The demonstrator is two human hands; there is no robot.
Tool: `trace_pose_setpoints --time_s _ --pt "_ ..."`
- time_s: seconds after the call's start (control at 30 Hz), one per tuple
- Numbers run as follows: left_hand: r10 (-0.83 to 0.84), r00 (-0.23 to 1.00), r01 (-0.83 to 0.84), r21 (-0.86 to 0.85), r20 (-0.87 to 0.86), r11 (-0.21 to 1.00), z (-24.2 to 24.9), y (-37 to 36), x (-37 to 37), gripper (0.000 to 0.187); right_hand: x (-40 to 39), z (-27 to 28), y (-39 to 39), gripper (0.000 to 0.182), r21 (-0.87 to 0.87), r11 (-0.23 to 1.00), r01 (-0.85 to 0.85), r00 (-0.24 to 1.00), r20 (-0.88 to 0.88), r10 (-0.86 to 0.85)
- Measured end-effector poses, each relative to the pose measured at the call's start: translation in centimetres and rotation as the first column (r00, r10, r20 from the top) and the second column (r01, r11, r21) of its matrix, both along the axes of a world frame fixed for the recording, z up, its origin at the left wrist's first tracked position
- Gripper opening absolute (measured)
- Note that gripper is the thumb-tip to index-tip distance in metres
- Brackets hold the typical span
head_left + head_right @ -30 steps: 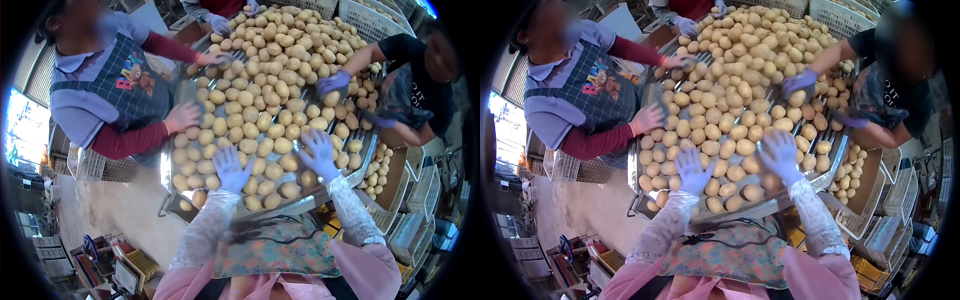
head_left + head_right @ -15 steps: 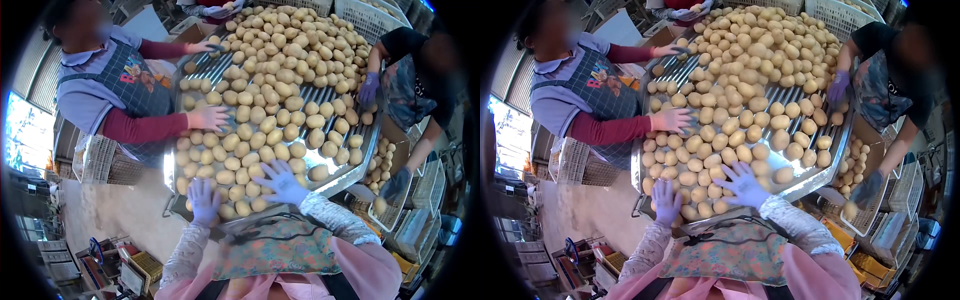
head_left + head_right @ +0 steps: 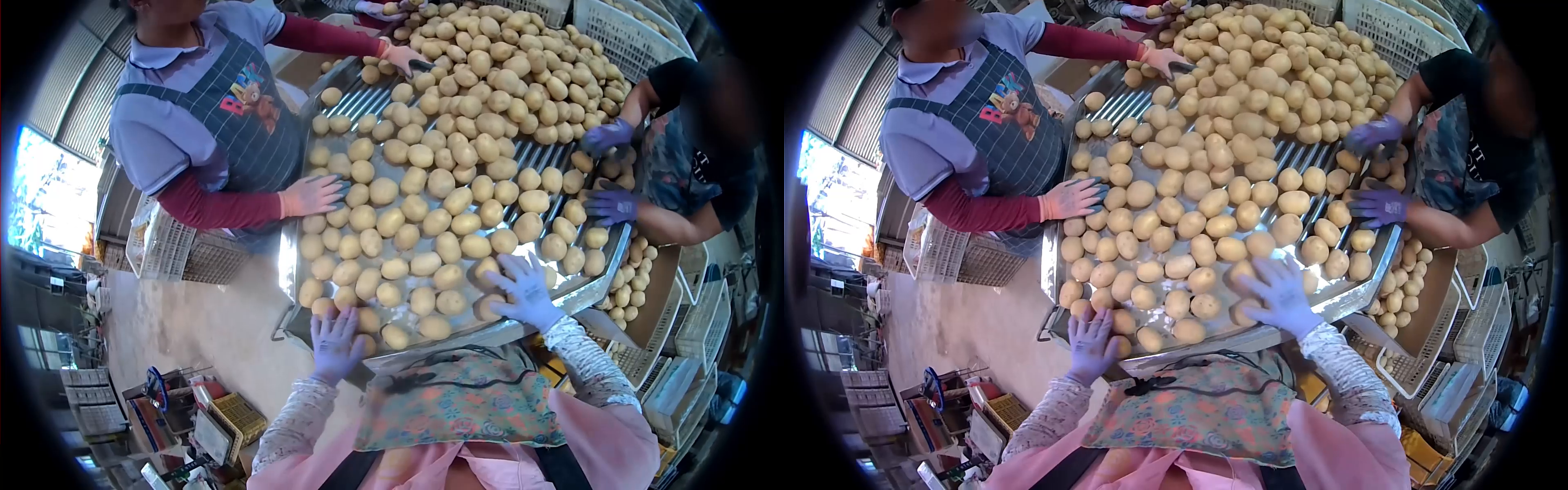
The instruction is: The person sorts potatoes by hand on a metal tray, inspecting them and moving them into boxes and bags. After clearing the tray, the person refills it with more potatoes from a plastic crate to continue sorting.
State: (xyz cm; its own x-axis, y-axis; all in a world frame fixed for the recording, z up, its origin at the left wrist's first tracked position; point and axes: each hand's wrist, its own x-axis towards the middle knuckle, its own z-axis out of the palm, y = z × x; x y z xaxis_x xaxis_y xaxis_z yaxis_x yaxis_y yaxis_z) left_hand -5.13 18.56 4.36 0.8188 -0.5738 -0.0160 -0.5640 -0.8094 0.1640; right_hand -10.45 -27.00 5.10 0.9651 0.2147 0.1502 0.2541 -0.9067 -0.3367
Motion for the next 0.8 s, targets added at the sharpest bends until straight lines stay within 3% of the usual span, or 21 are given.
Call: trace_pose_setpoints --time_s 0.07,0.17,0.2,0.27,0.33,0.4,0.43,0.5,0.53,0.6,0.73,0.8 --pt "0.064 0.997 -0.063 -0.033 0.039 0.997 0.1 1.7 -0.1 0.067 -0.2 0.0 0.7 0.064 0.001 0.999 0.044 0.997 0.069 -0.044" --pt "0.204 0.973 -0.195 -0.096 0.106 0.976 0.5 -0.3 3.4 0.068 0.5 -0.6 3.4 0.065 -0.093 0.97 -0.227 0.973 0.023 0.23" --pt "0.268 0.955 -0.247 -0.164 0.124 0.955 -0.2 -1.1 4.9 0.069 1.3 -0.5 4.8 0.065 -0.095 0.969 -0.228 0.973 0.021 0.231" --pt "0.214 0.937 -0.226 0.013 0.276 0.974 -8.5 -2.4 8.5 0.07 3.2 0.0 8.5 0.062 -0.023 0.951 -0.307 0.95 -0.062 0.305" --pt "0.244 0.875 -0.215 -0.115 0.418 0.97 -6.7 -9.6 8.3 0.065 4.5 -0.5 11.4 0.058 -0.049 0.913 -0.404 0.912 -0.094 0.399" --pt "0.228 0.956 -0.178 -0.252 0.184 0.951 -5.8 -13.1 7.0 0.063 4.9 -1.1 12.4 0.055 -0.067 0.863 -0.501 0.862 -0.131 0.49" --pt "0.239 0.953 -0.189 -0.25 0.185 0.949 -5.3 -12.5 6.3 0.063 4.7 -1.6 11.9 0.052 -0.004 0.84 -0.542 0.84 -0.046 0.541" --pt "-0.078 0.986 0.097 -0.123 0.148 0.988 -4.3 -10.8 3.8 0.065 4.8 -4.2 9.9 0.049 0.037 0.775 -0.631 0.767 0.178 0.616" --pt "-0.071 0.986 0.089 -0.119 0.149 0.989 -2.7 -9.5 2.6 0.065 4.3 -4.5 8.4 0.049 0.039 0.77 -0.637 0.762 0.182 0.622" --pt "-0.081 0.997 0.082 -0.1 0.013 0.992 0.6 -5.7 0.5 0.059 3.1 -3.9 6.4 0.053 0.129 0.917 -0.377 0.924 0.118 0.364" --pt "-0.014 0.998 0.011 -0.057 -0.064 0.998 0.0 0.2 1.1 0.053 3.9 -0.6 8.2 0.06 0.043 0.926 -0.375 0.926 0.05 0.373" --pt "0.217 0.965 -0.256 -0.327 -0.15 0.91 -3.1 2.4 4.1 0.052 5.4 -0.8 11.3 0.064 0.068 0.903 -0.424 0.906 0.025 0.423"
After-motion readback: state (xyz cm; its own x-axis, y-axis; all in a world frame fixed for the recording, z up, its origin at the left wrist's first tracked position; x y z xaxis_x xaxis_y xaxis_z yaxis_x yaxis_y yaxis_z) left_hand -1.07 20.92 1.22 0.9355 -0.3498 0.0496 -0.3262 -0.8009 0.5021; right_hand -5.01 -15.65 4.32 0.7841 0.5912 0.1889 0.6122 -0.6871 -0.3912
